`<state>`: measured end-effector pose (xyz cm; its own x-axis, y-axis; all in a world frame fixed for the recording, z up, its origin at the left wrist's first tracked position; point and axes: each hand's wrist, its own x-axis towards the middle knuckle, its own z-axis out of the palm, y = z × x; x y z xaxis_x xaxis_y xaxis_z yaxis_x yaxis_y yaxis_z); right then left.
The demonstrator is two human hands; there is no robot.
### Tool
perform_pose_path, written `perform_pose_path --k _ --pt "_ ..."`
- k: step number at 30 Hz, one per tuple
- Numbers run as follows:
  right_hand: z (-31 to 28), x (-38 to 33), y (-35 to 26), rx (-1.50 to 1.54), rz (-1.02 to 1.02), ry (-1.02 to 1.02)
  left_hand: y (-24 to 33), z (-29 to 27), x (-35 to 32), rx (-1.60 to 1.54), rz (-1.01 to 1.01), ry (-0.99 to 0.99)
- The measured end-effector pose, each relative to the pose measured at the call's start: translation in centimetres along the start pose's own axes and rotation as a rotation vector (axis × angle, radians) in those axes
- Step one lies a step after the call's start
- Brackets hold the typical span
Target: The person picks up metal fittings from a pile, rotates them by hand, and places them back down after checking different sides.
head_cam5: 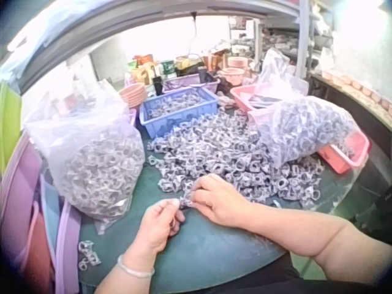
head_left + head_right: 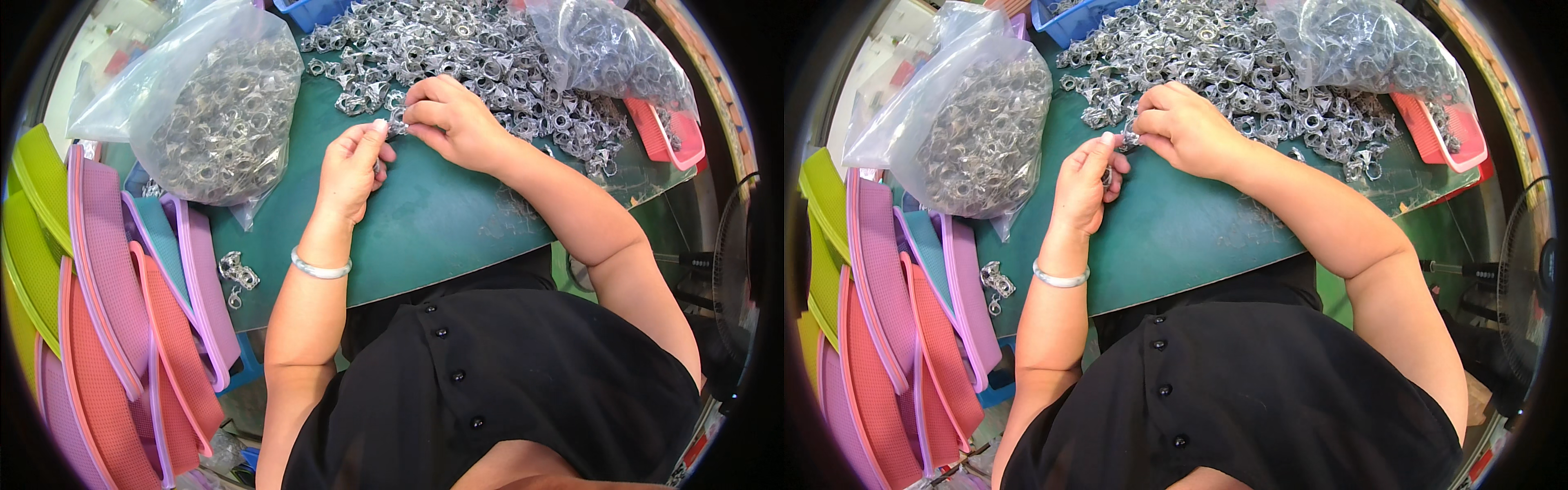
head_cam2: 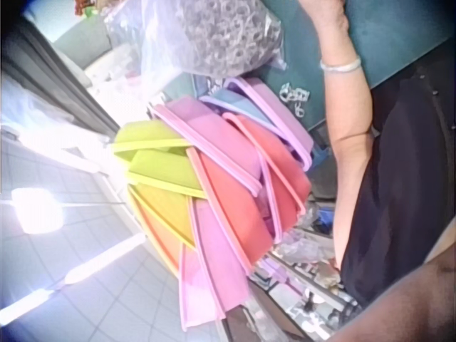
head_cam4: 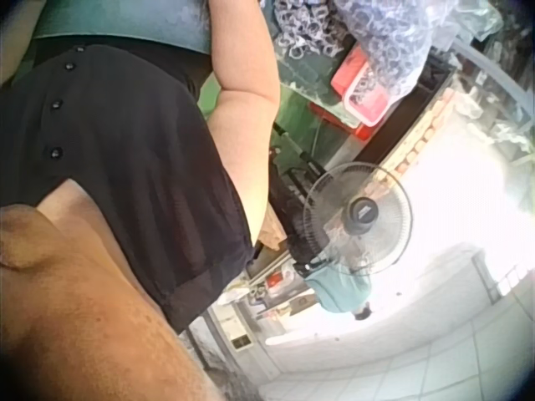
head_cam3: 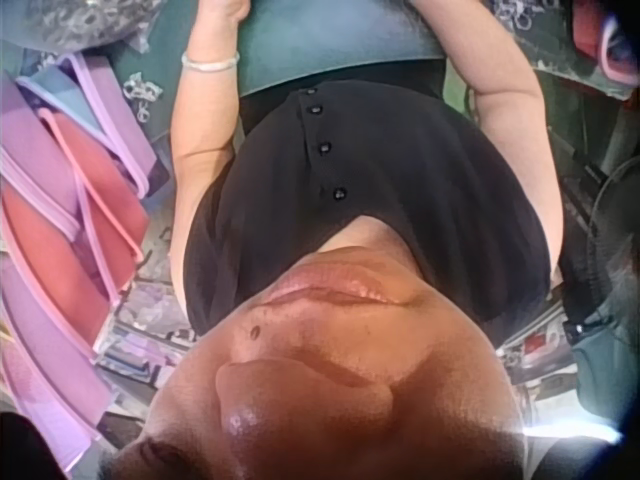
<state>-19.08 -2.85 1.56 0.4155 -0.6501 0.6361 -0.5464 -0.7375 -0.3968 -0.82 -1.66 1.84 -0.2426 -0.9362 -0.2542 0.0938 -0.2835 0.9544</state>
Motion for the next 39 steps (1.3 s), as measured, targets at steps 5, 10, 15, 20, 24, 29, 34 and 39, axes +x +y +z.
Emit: perform_pose_path --k 5,10,15,20,24,29,34,39 --pt "-0.1 0.2 -0.9 0.038 -0.129 -0.01 -0.1 0.1 0.0 0.004 0.028 -0.081" --pt "-0.1 0.2 -1.1 0.25 0.067 0.059 -0.2 0.2 -0.1 -0.057 0.222 -0.026" --pt "-0.2 -0.2 -0.6 0.366 0.139 0.047 -1.1 0.3 0.2 0.119 0.508 -0.026" --pt "-0.4 0.0 -0.9 0.415 0.113 0.038 -0.8 0.4 -0.1 0.192 0.561 -0.038" --pt "-0.4 -0.1 -0.8 0.418 0.119 0.038 -0.9 0.5 0.0 0.131 0.557 -0.059" --pt "-0.6 -0.1 -0.9 0.415 0.121 0.015 -0.9 0.6 0.1 0.089 0.587 -0.052" --pt "-0.1 -0.1 -0.7 0.426 0.118 0.067 -0.9 0.6 0.0 0.058 0.606 -0.079" --pt "-0.4 -0.1 -0.7 0.397 0.086 0.052 -0.8 0.7 -0.1 0.041 0.591 -0.092"
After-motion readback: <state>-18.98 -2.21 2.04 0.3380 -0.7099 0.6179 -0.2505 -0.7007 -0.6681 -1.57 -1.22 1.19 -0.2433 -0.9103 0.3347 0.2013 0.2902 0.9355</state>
